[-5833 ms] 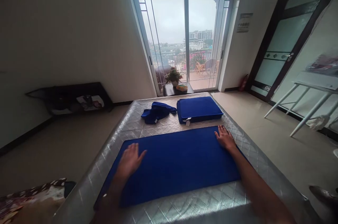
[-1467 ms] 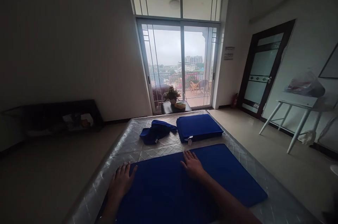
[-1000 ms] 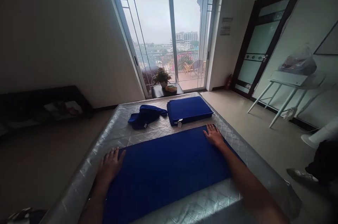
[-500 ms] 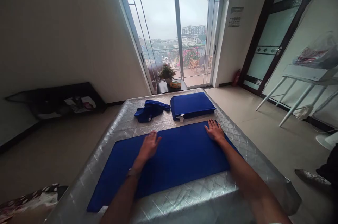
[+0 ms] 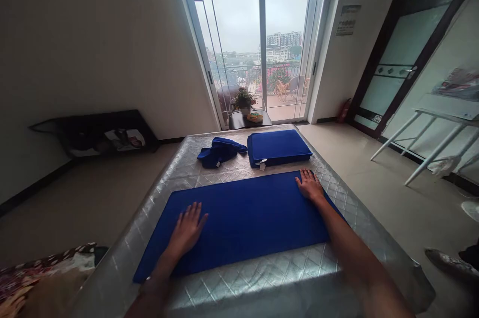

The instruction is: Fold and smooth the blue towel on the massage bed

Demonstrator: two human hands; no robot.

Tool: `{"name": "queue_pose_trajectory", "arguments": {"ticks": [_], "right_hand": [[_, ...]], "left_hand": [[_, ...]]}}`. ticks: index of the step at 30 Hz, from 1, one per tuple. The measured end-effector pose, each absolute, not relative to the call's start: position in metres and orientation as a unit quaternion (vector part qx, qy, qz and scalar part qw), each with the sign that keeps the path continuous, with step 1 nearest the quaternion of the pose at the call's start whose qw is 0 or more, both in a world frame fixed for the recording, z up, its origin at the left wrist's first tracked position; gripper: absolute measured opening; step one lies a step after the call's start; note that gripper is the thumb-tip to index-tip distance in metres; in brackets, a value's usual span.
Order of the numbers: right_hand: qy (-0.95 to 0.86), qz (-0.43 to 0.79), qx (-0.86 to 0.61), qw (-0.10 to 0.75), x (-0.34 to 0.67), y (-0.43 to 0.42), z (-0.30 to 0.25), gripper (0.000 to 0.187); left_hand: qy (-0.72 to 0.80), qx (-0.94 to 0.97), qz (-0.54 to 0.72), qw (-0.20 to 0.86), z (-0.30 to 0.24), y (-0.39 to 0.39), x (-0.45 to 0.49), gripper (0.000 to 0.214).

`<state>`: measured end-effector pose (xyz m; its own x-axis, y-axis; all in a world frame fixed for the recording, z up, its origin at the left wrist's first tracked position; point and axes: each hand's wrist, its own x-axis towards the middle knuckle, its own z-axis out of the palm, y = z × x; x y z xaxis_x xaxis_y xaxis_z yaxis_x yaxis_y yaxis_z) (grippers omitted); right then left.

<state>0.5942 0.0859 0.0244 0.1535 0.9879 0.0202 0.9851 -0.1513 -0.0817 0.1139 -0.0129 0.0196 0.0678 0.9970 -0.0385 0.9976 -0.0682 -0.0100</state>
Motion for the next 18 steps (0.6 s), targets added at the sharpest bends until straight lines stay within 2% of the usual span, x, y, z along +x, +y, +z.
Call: {"name": "queue_pose_trajectory", "arguments": {"ticks": [4, 8, 13, 18], "right_hand": [[-0.648, 0.015, -0.761, 0.039, 0.593, 0.086, 0.024, 0.068], [-0.651, -0.019, -0.756, 0.064, 0.591, 0.080, 0.033, 0.063], [-0.715, -0.077, -0.683, 0.130, 0.551, 0.047, 0.056, 0.057], [-0.813, 0.005, -0.554, 0.176, 0.452, -0.017, 0.054, 0.058]], "left_hand": [[0.718, 0.690, -0.062, -0.063, 0.006, -0.074, 0.030, 0.058], [0.724, 0.672, -0.115, -0.108, 0.004, -0.120, -0.004, 0.060], [0.721, 0.668, -0.146, -0.117, 0.009, -0.126, 0.002, 0.066], [0.724, 0.668, -0.137, -0.098, 0.004, -0.123, -0.002, 0.074]]}}
